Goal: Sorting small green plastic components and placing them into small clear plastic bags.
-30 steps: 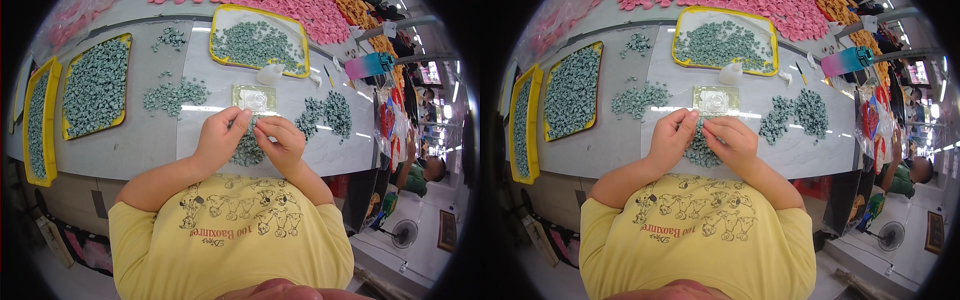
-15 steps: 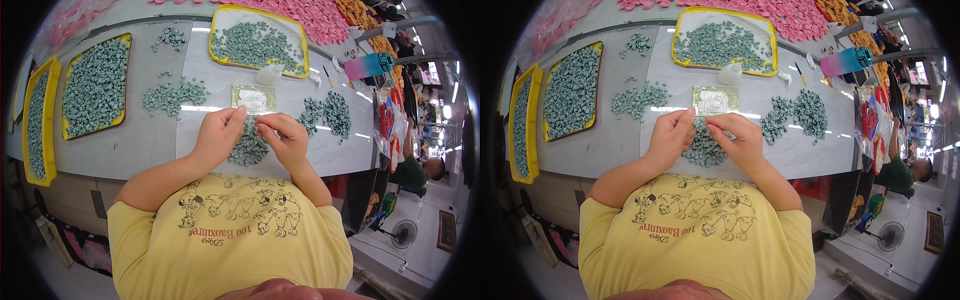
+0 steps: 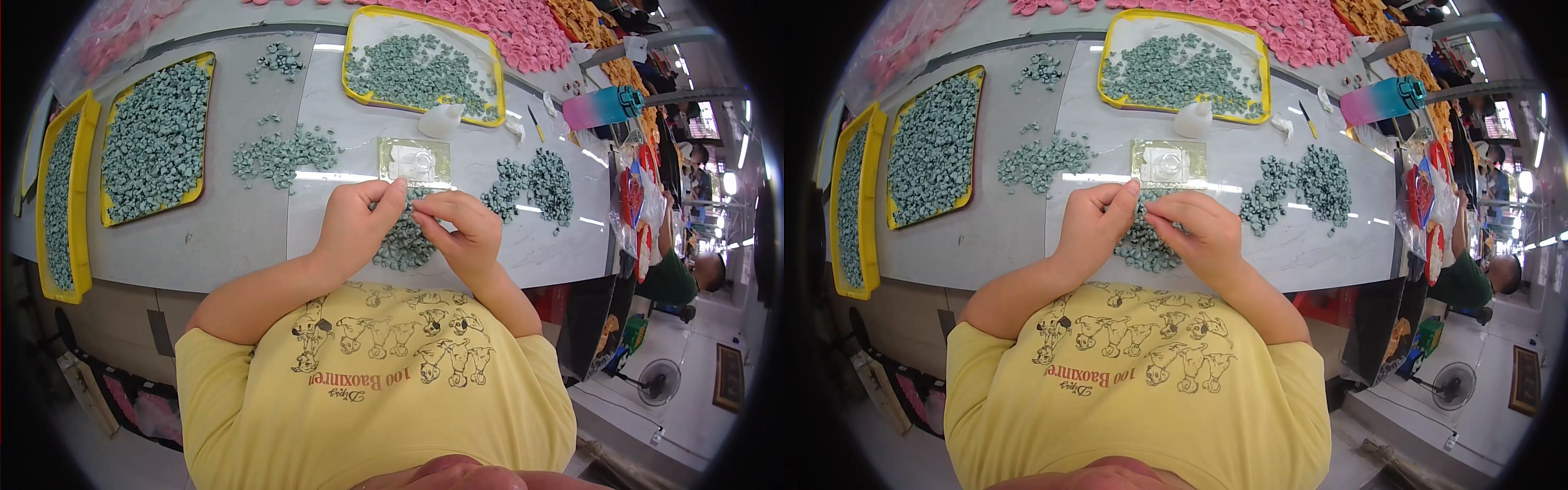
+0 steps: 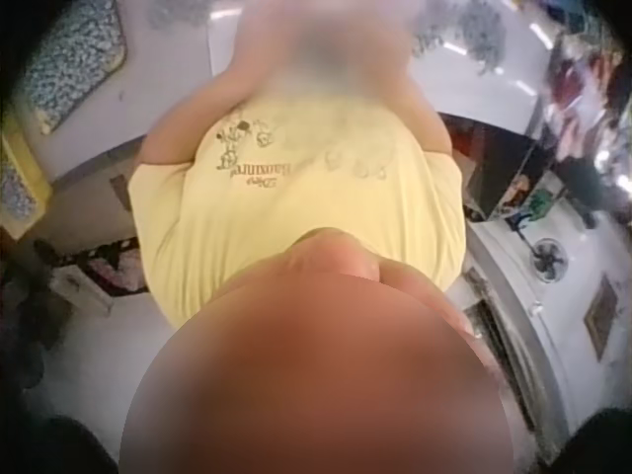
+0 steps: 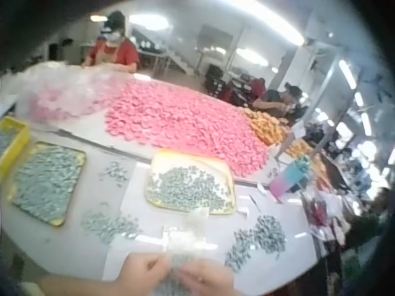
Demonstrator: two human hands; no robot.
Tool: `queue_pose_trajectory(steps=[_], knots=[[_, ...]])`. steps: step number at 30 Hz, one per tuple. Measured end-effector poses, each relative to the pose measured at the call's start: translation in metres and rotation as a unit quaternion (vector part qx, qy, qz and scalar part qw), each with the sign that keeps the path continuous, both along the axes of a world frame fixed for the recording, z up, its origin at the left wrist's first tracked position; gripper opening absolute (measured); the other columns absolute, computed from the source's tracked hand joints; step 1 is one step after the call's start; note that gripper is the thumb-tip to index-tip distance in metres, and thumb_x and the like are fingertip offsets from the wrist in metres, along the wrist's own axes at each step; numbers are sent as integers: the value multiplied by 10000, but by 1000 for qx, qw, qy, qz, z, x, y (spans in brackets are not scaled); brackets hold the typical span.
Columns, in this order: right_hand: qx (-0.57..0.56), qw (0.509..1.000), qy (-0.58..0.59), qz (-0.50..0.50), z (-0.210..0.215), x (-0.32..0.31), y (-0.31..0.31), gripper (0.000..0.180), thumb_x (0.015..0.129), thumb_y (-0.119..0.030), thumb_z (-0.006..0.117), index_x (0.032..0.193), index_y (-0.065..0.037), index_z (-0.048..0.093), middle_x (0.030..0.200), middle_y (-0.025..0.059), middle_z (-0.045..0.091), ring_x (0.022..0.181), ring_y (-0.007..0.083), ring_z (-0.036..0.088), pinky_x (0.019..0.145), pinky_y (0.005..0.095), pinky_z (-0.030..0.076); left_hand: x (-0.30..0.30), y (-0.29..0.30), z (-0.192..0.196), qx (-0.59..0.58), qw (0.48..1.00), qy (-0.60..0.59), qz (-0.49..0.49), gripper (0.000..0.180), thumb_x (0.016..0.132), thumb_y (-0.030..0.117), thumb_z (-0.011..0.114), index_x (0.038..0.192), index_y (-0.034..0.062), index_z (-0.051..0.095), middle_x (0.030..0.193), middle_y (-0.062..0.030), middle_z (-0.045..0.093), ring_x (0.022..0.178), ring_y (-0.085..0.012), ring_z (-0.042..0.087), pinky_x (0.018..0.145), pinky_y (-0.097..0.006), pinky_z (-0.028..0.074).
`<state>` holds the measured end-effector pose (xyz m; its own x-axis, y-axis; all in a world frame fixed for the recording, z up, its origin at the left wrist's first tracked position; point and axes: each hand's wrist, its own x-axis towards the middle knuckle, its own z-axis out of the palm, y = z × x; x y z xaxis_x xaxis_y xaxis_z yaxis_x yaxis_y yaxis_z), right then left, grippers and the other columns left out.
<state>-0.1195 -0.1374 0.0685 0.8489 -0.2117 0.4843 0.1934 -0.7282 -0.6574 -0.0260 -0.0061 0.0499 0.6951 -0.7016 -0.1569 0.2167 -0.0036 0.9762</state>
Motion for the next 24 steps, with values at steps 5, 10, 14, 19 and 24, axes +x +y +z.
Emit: queue_pose_trajectory(steps=[5,10,14,19,24], knots=[[-1,1000,-11,13,-4,-2,-2,205,642,63,713,829,-9,670,774,86,646,675,174,619,592,244,487,-2,-2,-1,-9,999,-35,2,374,900,232,527,638,-33,508,519,27,415,534,-48,319,461,-253,294],[4,999,-14,33,-5,-4,-8,209,638,67,713,830,-4,670,771,85,642,664,168,613,563,238,482,-3,-6,-3,2,997,-76,-5,350,893,223,539,657,-35,523,522,11,422,535,-58,330,466,-259,305],[3,999,6,42,-7,-9,-16,205,651,69,702,838,-8,669,766,79,641,656,162,609,556,234,475,-6,-11,-5,17,997,-75,-23,365,900,245,524,665,-34,520,524,2,422,531,-66,334,472,-264,310],[11,990,137,41,6,-17,-47,173,727,55,641,887,-8,659,784,84,640,667,164,610,592,240,476,-10,-17,-12,33,996,-21,-82,420,915,297,502,644,-24,496,521,5,412,520,-76,332,475,-268,315],[-68,956,249,-139,-1,-29,-96,169,793,-5,584,955,-12,632,869,120,633,703,205,606,642,280,473,-7,-17,-8,6,978,148,-145,343,922,271,493,666,43,481,592,14,431,521,-74,351,467,-248,316]])
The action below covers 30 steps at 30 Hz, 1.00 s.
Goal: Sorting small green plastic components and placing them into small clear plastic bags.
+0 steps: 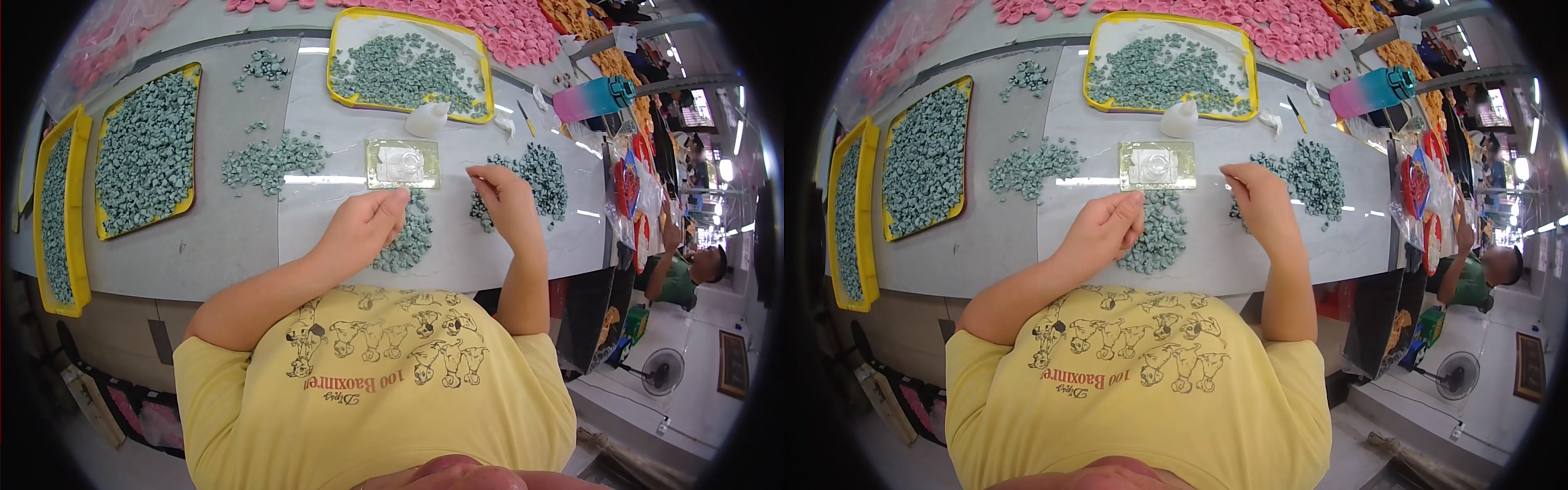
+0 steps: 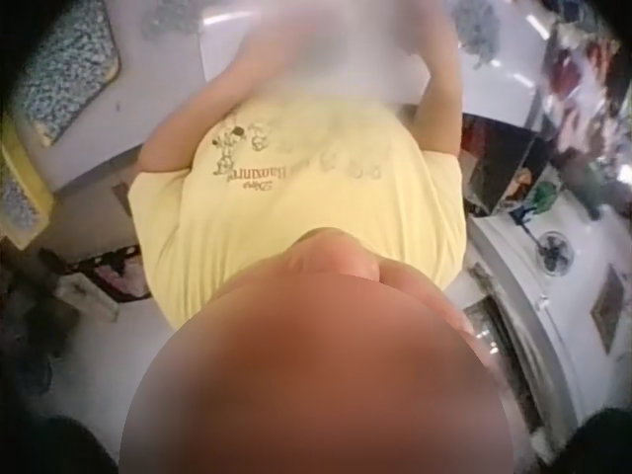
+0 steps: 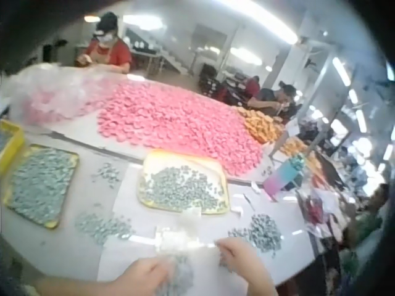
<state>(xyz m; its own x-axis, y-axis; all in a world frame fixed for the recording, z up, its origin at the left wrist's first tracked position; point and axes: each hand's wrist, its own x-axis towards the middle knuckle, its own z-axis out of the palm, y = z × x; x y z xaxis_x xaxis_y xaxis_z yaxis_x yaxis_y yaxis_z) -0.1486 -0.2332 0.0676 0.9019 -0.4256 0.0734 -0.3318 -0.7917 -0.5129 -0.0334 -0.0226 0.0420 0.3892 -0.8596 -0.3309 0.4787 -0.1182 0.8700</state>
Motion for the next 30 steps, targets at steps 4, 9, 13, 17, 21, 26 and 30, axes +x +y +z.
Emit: queue_pose_trajectory(steps=[4,9,13,17,21,26,30], knots=[[-31,996,87,-9,-5,-8,-9,155,782,-15,592,933,-7,627,859,123,618,742,228,604,668,292,472,5,-1,5,-1,987,160,12,213,922,215,487,812,33,500,719,-8,468,542,-61,348,462,-213,300],[-100,986,136,4,-17,-7,-11,142,761,-14,603,902,-3,614,841,118,584,760,242,589,661,321,467,3,-5,0,-53,972,222,58,171,931,152,452,1005,-1,474,820,-21,466,554,-45,338,446,-191,277],[-51,996,70,-5,-17,-3,-1,157,773,-10,596,929,-14,617,839,104,581,746,226,585,656,304,467,8,-2,0,-71,972,209,86,182,942,164,440,985,-3,496,794,-17,462,550,-42,336,445,-188,274],[35,999,-12,25,0,6,25,154,774,-3,613,926,-17,631,846,84,588,752,185,584,650,260,472,7,-2,-1,-49,971,230,36,221,949,198,428,947,0,527,770,-13,462,542,-44,334,439,-189,273],[88,981,-148,85,-2,11,47,158,742,4,652,898,-19,645,836,66,612,714,180,593,615,264,480,3,-8,1,-27,972,232,15,200,938,168,416,948,4,529,769,-16,467,538,-47,331,433,-189,267],[-6,971,-205,126,-9,13,59,202,695,20,688,888,-31,658,817,66,619,687,183,598,586,256,481,1,-6,-1,-29,975,218,-8,177,928,132,403,1014,16,505,777,-17,470,547,-52,329,436,-188,272],[-44,960,-223,161,-13,13,63,244,657,40,709,886,-31,665,810,74,616,683,179,596,567,247,481,2,-4,0,-25,977,211,-7,151,936,128,402,1023,35,482,776,-9,466,559,-60,336,441,-185,281]])
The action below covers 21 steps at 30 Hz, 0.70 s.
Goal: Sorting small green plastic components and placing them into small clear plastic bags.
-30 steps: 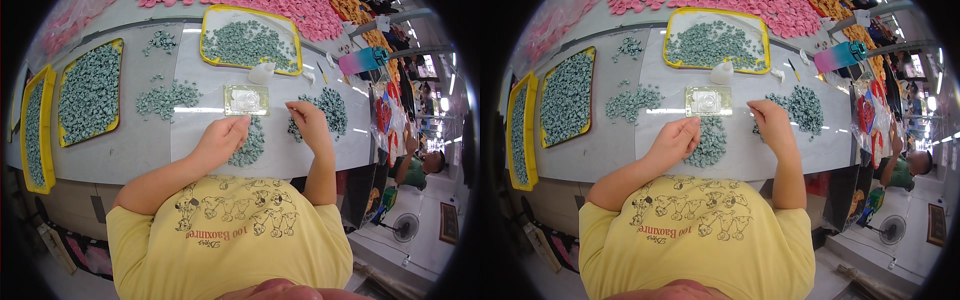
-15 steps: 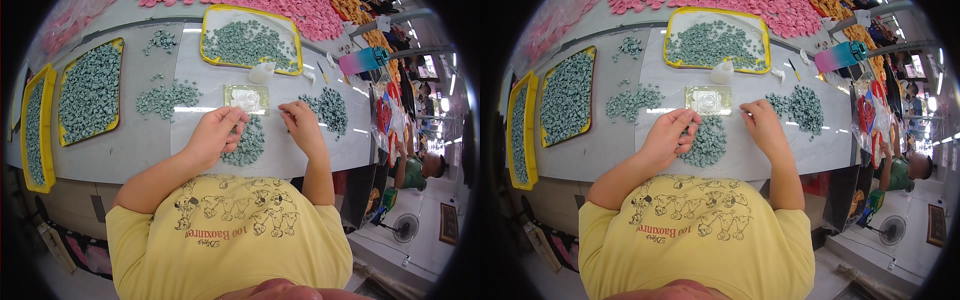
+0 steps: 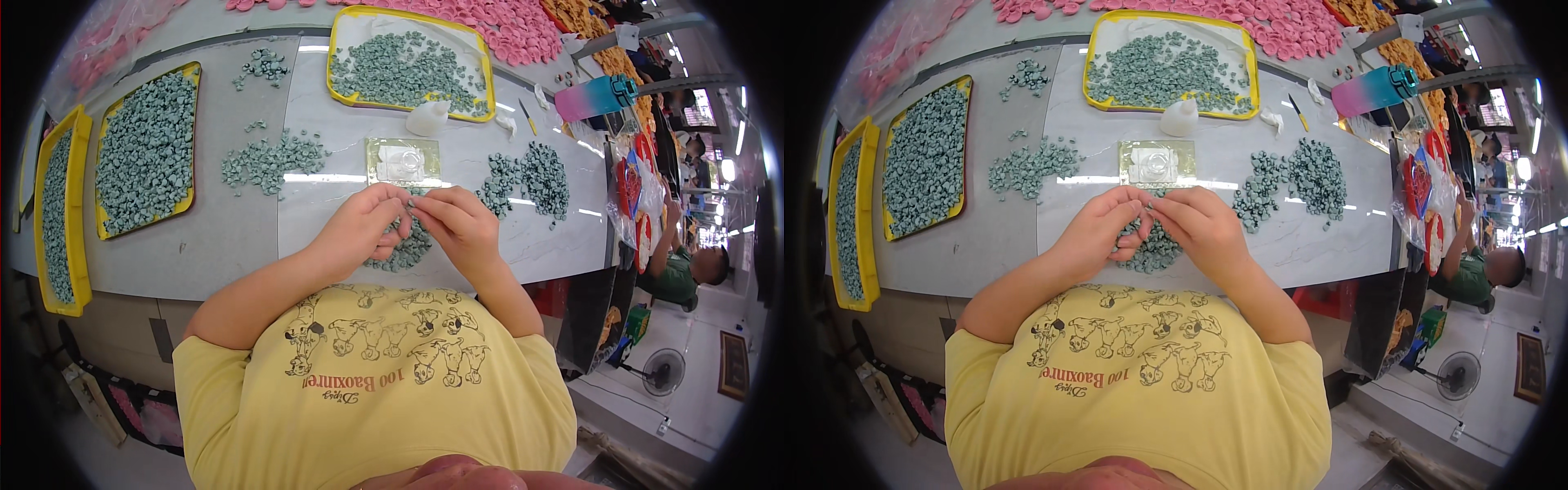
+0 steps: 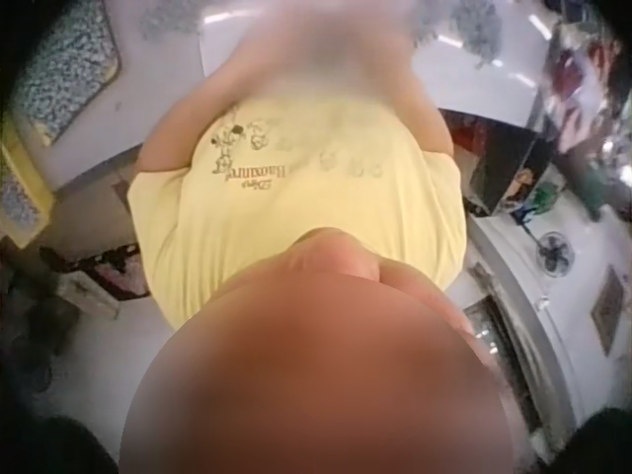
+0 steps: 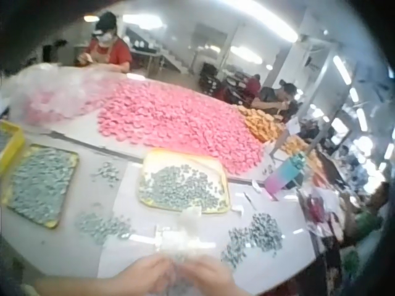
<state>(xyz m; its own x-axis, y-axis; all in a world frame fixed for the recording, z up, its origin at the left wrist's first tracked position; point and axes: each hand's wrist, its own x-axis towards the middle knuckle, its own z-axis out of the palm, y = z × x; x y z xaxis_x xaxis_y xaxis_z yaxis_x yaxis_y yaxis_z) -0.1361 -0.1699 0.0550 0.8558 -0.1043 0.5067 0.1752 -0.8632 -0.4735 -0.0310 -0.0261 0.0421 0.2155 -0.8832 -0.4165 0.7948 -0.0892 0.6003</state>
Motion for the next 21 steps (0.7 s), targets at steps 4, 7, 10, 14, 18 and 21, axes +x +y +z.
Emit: queue_pose_trajectory(steps=[4,7,10,14,18,21], knots=[[1,1000,-9,7,1,1,5,257,649,49,706,891,-25,664,797,72,612,675,182,593,565,256,483,3,0,-6,-5,1000,6,-11,126,940,127,406,968,35,488,774,-10,467,561,-60,339,446,-186,288],[-23,999,-20,13,4,1,3,260,642,57,702,886,-22,662,789,74,609,673,187,594,560,263,484,3,-2,-6,3,1000,-6,3,138,939,121,411,974,26,504,773,-10,465,562,-59,342,450,-189,294],[-31,999,-13,22,2,1,-3,257,635,56,704,875,-22,656,794,77,612,672,190,596,560,267,486,2,-2,-8,-12,1000,14,15,154,936,126,420,988,19,518,772,-9,463,561,-56,342,453,-191,295],[-69,998,-10,-9,-3,8,-18,248,635,53,704,864,-18,640,778,74,605,661,199,582,542,280,474,5,-1,-4,2,999,21,44,158,929,131,442,1010,21,522,756,-7,460,559,-52,342,444,-190,288],[-140,990,-25,-1,-10,19,-28,244,639,42,706,864,-4,624,766,71,594,659,215,567,543,304,461,3,-1,-4,28,997,-1,67,151,920,143,479,1009,29,523,749,-8,469,539,-51,339,435,-187,285],[-181,983,-21,13,-11,23,-27,262,622,37,704,868,4,618,781,68,592,673,218,572,564,313,462,6,2,-3,19,998,0,67,174,903,127,496,1021,0,506,743,-27,490,514,-48,341,430,-198,291]])
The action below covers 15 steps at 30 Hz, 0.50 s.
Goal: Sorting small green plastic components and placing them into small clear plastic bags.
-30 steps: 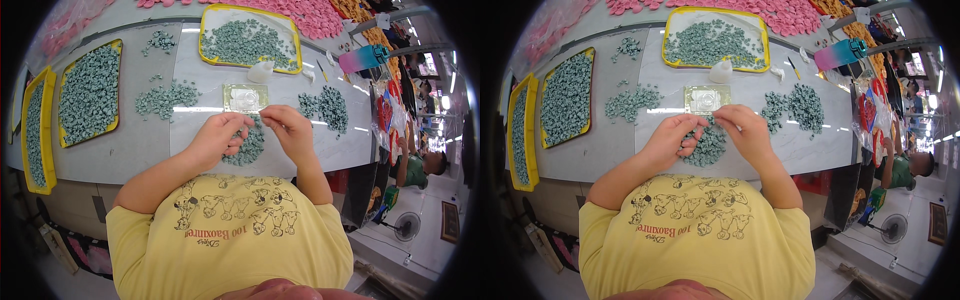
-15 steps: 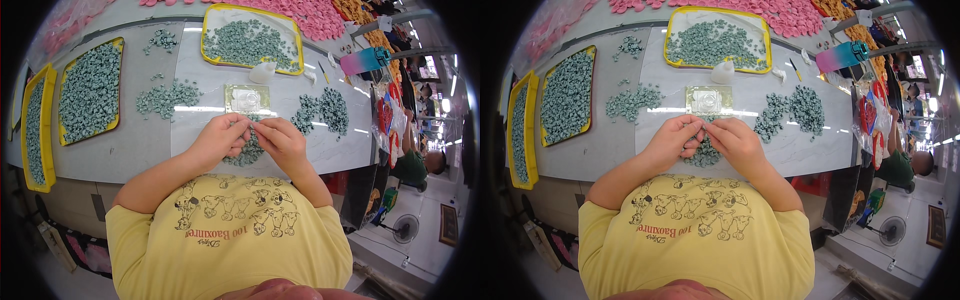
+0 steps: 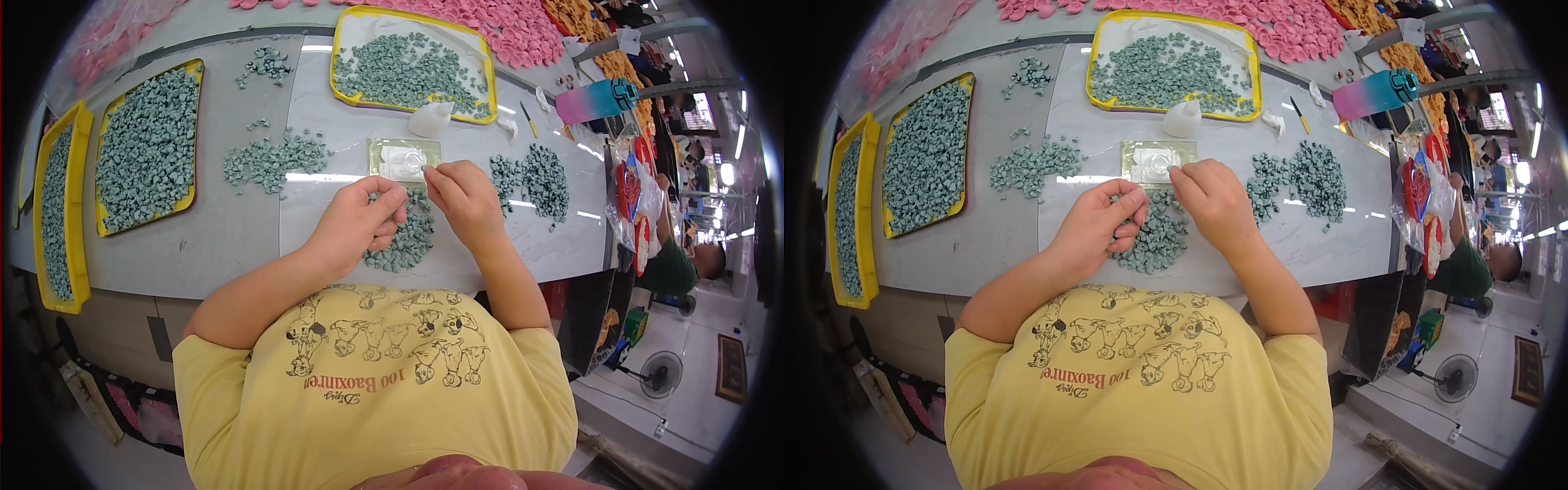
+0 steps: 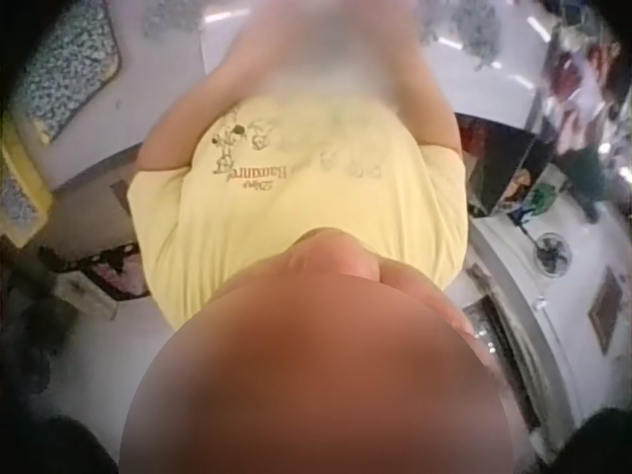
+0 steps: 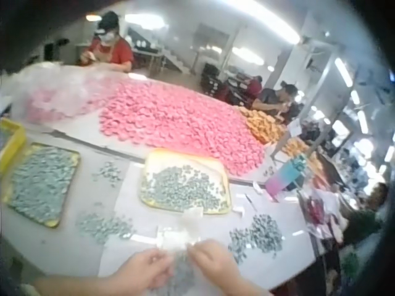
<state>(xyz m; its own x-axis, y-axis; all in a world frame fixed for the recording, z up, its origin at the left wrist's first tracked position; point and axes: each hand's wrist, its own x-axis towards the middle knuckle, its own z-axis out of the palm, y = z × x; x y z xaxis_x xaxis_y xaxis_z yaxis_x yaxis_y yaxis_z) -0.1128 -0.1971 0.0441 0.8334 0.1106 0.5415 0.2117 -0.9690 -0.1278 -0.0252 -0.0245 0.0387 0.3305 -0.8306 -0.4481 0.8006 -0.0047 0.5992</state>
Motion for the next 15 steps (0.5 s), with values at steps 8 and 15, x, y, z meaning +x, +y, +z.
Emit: queue_pose_trajectory(steps=[8,15], knots=[[-83,996,17,29,3,11,10,264,636,-24,637,899,-4,624,834,72,583,746,230,582,618,331,474,10,8,-4,-27,999,24,25,162,908,106,492,1006,-12,543,828,-29,497,569,-46,362,463,-187,314],[-18,1000,14,9,0,8,10,268,626,17,676,888,-8,631,799,70,592,717,222,579,616,311,472,7,6,-4,-38,997,-7,73,154,897,93,512,1002,-20,502,854,-63,533,554,-49,369,467,-197,320]])
